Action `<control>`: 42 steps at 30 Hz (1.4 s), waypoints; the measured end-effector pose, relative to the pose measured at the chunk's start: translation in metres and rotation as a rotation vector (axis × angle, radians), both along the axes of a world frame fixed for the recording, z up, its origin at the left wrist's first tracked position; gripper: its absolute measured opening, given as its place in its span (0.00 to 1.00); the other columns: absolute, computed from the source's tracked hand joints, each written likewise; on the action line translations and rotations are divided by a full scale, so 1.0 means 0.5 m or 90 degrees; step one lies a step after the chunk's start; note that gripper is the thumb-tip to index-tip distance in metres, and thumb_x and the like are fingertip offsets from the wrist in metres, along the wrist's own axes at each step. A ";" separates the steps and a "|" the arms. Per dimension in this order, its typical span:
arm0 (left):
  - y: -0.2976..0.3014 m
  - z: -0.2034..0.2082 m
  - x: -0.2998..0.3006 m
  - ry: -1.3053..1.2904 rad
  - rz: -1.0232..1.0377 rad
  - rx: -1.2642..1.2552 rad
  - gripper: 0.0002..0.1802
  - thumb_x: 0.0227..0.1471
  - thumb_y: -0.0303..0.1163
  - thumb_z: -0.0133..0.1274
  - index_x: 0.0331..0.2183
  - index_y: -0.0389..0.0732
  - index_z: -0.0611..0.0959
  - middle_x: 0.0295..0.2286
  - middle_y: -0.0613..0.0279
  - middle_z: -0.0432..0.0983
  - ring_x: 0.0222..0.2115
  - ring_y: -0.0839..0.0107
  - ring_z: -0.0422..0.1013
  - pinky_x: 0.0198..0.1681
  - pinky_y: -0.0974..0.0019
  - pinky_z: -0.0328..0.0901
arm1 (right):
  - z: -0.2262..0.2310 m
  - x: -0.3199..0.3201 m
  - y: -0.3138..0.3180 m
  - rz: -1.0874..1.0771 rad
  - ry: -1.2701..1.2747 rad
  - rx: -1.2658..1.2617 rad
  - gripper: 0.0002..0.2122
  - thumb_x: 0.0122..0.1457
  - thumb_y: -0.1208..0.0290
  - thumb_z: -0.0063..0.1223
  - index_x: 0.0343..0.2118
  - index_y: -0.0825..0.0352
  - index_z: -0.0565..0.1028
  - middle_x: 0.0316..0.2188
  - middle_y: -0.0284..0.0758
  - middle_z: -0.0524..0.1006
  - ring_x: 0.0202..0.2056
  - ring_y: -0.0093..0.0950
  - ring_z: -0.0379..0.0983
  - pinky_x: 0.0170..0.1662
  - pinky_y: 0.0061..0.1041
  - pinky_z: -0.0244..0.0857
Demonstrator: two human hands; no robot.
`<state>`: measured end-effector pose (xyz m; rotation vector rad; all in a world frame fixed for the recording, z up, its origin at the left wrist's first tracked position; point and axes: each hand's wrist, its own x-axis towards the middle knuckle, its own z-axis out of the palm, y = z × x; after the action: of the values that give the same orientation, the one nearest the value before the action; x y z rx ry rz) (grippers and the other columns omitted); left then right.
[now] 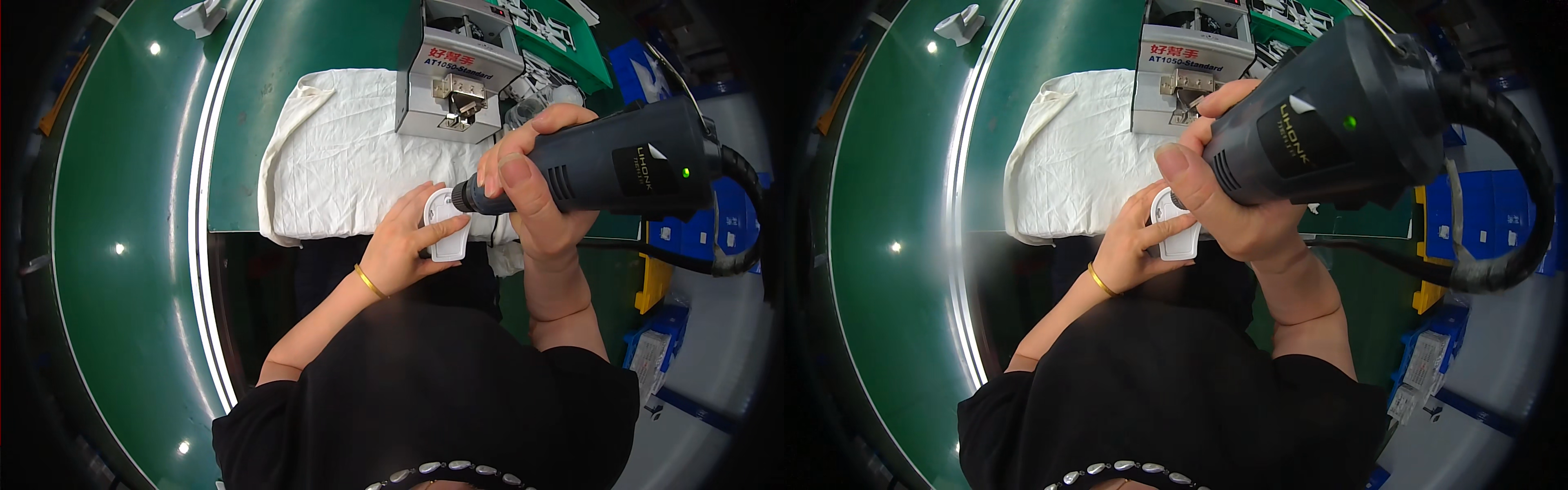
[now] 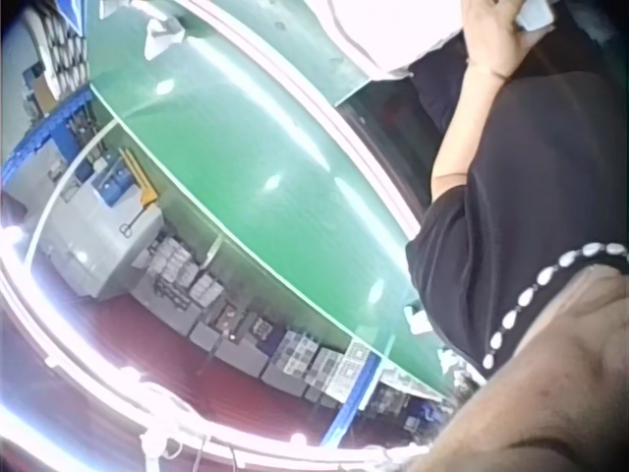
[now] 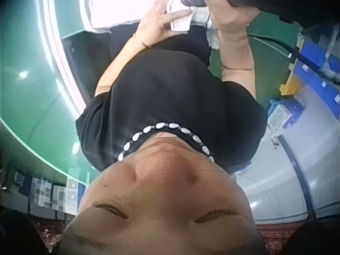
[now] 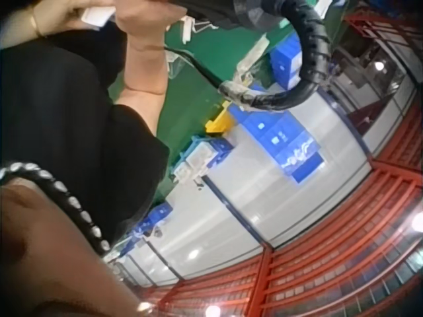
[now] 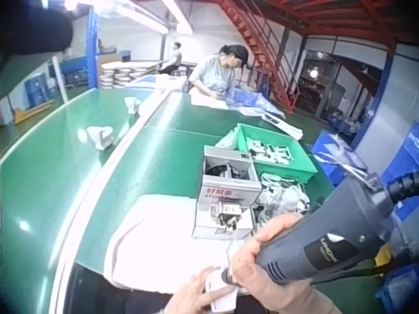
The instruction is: Assembling plastic housings using an electric screwdriver on a factory assembly line.
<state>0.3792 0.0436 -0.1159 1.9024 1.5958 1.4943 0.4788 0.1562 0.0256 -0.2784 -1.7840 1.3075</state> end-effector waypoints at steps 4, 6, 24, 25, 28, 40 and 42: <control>0.001 0.004 0.000 -0.001 -0.002 -0.002 0.35 0.30 0.34 0.71 0.47 0.52 0.81 0.52 0.46 0.67 0.52 0.44 0.65 0.54 0.51 0.63 | 0.001 0.001 0.004 -0.010 -0.010 0.034 0.12 0.51 0.79 0.63 0.36 0.71 0.72 0.27 0.32 0.74 0.26 0.17 0.69 0.36 0.18 0.65; -0.001 0.004 0.000 0.001 0.000 -0.003 0.35 0.30 0.34 0.71 0.47 0.51 0.81 0.52 0.45 0.67 0.52 0.44 0.65 0.54 0.51 0.63 | 0.002 0.005 0.011 -0.014 -0.044 0.082 0.12 0.51 0.80 0.63 0.37 0.71 0.72 0.28 0.32 0.74 0.26 0.17 0.69 0.36 0.18 0.65; -0.003 0.000 0.011 0.016 0.019 -0.006 0.38 0.28 0.33 0.71 0.48 0.53 0.81 0.52 0.43 0.66 0.53 0.43 0.64 0.55 0.51 0.62 | -0.014 0.024 0.044 0.118 -0.039 0.092 0.22 0.57 0.78 0.54 0.52 0.71 0.59 0.23 0.36 0.71 0.23 0.25 0.69 0.32 0.31 0.68; -0.003 0.001 0.014 0.009 0.017 -0.016 0.37 0.29 0.33 0.71 0.49 0.53 0.81 0.53 0.43 0.65 0.54 0.42 0.62 0.55 0.50 0.62 | -0.020 0.033 0.059 0.106 0.058 0.013 0.22 0.58 0.77 0.54 0.52 0.70 0.59 0.23 0.35 0.71 0.23 0.25 0.69 0.33 0.31 0.68; -0.021 0.027 0.032 0.104 0.116 -0.046 0.36 0.32 0.33 0.71 0.49 0.55 0.81 0.58 0.45 0.60 0.57 0.40 0.58 0.59 0.50 0.58 | -0.009 0.099 0.133 -0.050 0.194 -0.155 0.19 0.61 0.73 0.53 0.52 0.68 0.62 0.24 0.34 0.71 0.24 0.25 0.69 0.33 0.30 0.67; -0.060 0.094 -0.037 0.328 0.042 -0.123 0.16 0.43 0.24 0.54 0.38 0.50 0.82 0.57 0.53 0.65 0.57 0.47 0.61 0.56 0.54 0.63 | -0.204 0.390 0.475 -0.464 -0.150 -0.404 0.18 0.47 0.75 0.69 0.38 0.68 0.70 0.27 0.32 0.74 0.24 0.25 0.73 0.25 0.24 0.68; -0.069 0.075 -0.063 0.327 0.097 -0.070 0.21 0.39 0.21 0.57 0.39 0.48 0.82 0.53 0.53 0.69 0.50 0.51 0.69 0.51 0.56 0.67 | -0.249 0.402 0.511 -0.507 -0.222 -0.345 0.16 0.47 0.73 0.67 0.38 0.69 0.75 0.28 0.31 0.76 0.27 0.24 0.72 0.30 0.24 0.65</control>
<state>0.3476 0.0092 -0.0783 2.2640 2.0230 0.9803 0.6796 0.4115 -0.0987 -1.4271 -1.2949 1.1420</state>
